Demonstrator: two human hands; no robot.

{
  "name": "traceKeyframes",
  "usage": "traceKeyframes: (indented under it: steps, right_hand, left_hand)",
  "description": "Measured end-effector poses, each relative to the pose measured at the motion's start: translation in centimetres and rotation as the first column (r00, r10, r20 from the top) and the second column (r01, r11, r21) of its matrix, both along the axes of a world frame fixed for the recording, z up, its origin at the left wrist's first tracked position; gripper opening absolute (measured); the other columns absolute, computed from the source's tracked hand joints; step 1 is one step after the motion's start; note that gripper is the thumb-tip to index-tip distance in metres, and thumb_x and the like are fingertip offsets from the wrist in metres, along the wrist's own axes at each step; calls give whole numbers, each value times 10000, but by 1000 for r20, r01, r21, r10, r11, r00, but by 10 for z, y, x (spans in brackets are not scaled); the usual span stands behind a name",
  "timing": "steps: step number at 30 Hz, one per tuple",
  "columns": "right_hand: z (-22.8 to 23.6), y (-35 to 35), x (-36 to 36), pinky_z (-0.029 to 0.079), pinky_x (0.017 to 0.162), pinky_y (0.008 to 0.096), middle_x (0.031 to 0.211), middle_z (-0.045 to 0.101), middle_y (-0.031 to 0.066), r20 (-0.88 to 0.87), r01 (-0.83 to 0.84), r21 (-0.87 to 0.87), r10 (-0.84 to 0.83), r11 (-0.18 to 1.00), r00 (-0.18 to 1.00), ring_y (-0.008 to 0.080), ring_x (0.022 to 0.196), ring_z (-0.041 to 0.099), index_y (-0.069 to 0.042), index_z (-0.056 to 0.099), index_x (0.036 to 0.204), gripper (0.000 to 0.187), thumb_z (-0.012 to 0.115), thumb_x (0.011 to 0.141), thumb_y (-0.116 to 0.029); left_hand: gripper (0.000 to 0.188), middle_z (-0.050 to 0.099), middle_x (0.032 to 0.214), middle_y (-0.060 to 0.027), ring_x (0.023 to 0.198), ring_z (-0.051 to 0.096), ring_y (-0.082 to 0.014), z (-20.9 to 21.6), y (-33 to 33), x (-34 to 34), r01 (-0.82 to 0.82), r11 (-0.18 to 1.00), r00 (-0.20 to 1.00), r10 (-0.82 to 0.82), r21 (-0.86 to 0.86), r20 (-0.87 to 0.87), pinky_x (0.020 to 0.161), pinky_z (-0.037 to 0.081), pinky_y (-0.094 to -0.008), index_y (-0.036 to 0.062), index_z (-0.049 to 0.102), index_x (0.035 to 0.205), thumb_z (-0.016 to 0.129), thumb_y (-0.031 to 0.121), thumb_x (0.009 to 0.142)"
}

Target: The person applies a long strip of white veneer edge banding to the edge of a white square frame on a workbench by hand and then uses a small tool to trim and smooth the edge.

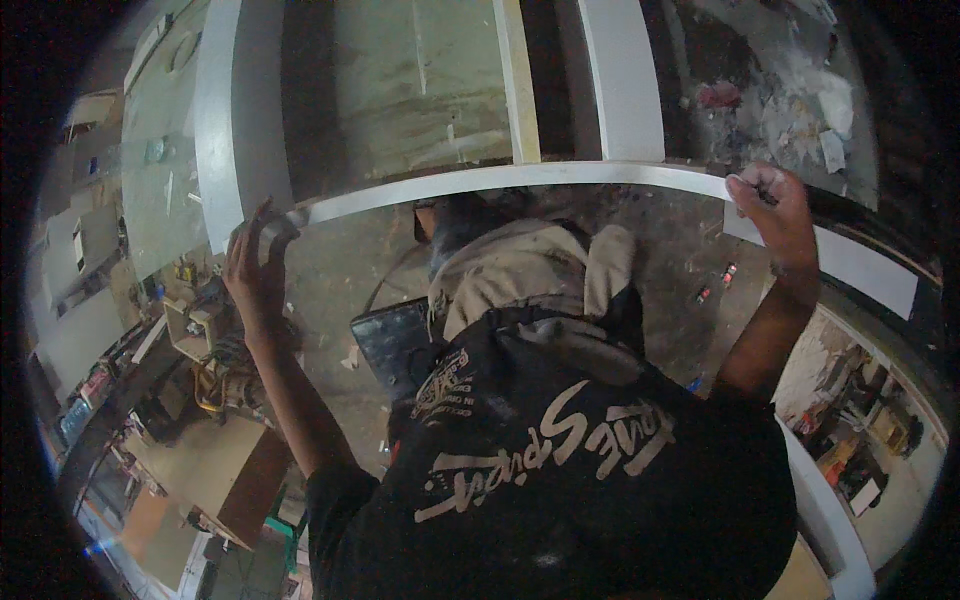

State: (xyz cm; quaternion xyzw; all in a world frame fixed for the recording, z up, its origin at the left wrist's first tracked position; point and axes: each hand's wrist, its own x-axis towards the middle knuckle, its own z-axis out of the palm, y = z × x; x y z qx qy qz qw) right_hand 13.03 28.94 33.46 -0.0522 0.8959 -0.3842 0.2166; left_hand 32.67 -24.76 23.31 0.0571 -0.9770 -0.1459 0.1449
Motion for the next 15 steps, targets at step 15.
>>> traceKeyframes:
  steps: [15]
  right_hand:
    - [97,14,19,450,904,414,1095,602,222,-338,29,-762,-435,647,834,315,984,594,97,549,1111,415,557,942,-283]
  left_hand:
    - [445,700,1054,-85,948,669,-261,-13,-14,5,13,999,993,-9,41,-114,815,533,-364,95,655,1176,715,-23,751]
